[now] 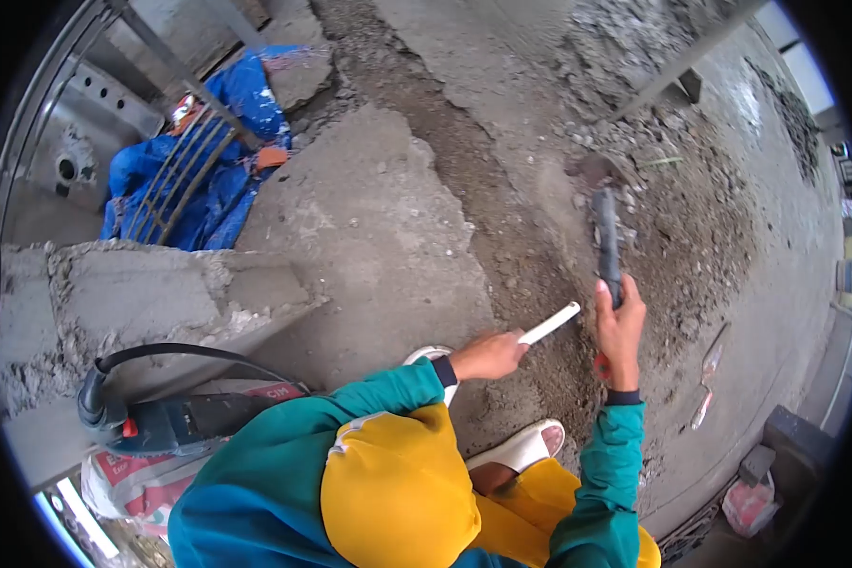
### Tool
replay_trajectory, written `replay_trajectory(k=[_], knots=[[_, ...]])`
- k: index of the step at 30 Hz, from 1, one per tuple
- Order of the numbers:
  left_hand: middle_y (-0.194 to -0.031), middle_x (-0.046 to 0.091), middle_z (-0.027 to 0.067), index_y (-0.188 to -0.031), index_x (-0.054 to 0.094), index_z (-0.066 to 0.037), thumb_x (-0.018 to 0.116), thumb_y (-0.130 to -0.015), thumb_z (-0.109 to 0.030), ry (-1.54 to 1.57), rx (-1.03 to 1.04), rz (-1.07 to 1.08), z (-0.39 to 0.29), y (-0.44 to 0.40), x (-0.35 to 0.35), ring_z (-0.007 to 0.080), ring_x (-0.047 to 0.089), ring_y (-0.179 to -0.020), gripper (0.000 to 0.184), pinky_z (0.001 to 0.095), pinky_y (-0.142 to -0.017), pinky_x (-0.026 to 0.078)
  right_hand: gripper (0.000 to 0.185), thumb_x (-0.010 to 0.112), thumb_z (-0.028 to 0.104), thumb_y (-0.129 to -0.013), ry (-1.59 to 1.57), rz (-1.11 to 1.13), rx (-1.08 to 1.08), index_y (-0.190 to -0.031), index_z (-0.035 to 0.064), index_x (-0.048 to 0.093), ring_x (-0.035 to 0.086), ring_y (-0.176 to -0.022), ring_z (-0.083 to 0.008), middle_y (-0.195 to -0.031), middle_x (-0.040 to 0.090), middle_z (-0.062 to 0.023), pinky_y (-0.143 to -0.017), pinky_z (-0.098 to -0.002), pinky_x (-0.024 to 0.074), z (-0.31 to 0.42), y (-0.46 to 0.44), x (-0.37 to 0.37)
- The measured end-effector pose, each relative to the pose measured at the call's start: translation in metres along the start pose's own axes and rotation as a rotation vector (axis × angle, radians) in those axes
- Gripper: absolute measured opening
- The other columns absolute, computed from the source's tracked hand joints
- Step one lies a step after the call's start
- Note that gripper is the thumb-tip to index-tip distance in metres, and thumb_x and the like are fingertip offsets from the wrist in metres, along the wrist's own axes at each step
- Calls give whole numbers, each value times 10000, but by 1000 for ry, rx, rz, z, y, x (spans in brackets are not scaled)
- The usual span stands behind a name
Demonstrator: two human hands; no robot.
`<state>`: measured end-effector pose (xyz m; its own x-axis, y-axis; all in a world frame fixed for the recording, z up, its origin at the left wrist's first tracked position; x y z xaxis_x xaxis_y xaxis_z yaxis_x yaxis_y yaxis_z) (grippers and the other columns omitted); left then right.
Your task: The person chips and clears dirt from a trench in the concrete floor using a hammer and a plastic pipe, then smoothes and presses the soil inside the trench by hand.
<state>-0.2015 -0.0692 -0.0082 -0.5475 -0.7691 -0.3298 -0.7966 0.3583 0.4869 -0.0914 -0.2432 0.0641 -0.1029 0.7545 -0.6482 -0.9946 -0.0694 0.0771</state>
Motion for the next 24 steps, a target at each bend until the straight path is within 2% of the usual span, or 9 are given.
replay_trajectory(k=[4,12,14,15,17,18,21,22,24], knots=[[-878,597,271,-1017,482,-6,399,-934,-268,91,27,1,0,-3,-3,452,562,-857,287,528,-728,432,218,568,224,-900,-119,8,84,-936,10,561,400,-471,-31,-584,470,35,-414,-212,297,7,-3,-7],[-948,569,308,-1122,464,1,402,-935,-260,216,9,-94,11,-1,4,475,532,-938,327,508,-789,430,248,595,231,-874,-136,0,138,-942,-6,564,468,-516,-64,-606,522,1,-464,-248,375,-7,-1,-13],[-968,563,319,-1146,450,10,403,-937,-258,233,-24,-237,24,-4,17,475,530,-956,344,502,-799,432,250,587,241,-878,-131,-37,85,-915,-5,562,451,-511,-58,-588,509,13,-455,-241,355,-9,-3,-15],[-875,577,323,-1114,433,4,409,-929,-263,227,19,-323,27,-5,16,495,543,-857,326,547,-736,429,258,590,245,-877,-115,-14,76,-927,-7,565,441,-508,-53,-590,503,18,-452,-237,345,-6,-5,-18],[-836,583,299,-1141,423,6,414,-929,-254,212,17,-420,30,-9,4,485,551,-815,335,534,-701,440,269,596,250,-877,-98,17,103,-948,-8,571,419,-507,-44,-585,484,28,-446,-231,325,4,0,-25],[-826,589,288,-1120,439,2,418,-926,-246,173,25,-500,33,-15,-8,477,557,-806,315,535,-690,442,273,599,252,-876,-108,6,100,-957,-7,574,406,-508,-39,-578,470,34,-443,-230,314,8,-3,-25],[-810,598,271,-994,492,0,426,-914,-225,92,-23,-544,42,-39,-70,456,575,-790,248,533,-689,449,272,602,250,-874,-98,15,73,-964,-6,578,396,-510,-40,-579,474,31,-444,-231,308,5,0,-22],[-801,601,268,-954,491,-1,421,-915,-227,29,-24,-657,46,-47,-86,460,574,-775,240,538,-677,450,272,602,250,-874,-103,23,83,-964,-6,578,396,-510,-40,-579,474,31,-444,-231,308,4,1,-20],[-793,601,282,-937,483,18,402,-924,-228,2,-93,-714,58,-71,-108,462,576,-768,259,539,-653,459,263,609,240,-869,-29,44,58,-967,-2,580,398,-513,-44,-588,490,20,-449,-236,310,3,3,-19]])
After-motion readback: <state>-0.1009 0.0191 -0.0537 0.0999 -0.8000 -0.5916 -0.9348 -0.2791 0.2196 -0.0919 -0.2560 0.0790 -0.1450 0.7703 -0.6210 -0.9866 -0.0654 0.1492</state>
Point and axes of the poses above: each hand's wrist, its own y-axis away from the middle knuckle, its own x-axis out of the palm, z = x × y, the point moved 1 cm from there along -y, towards the middle knuckle
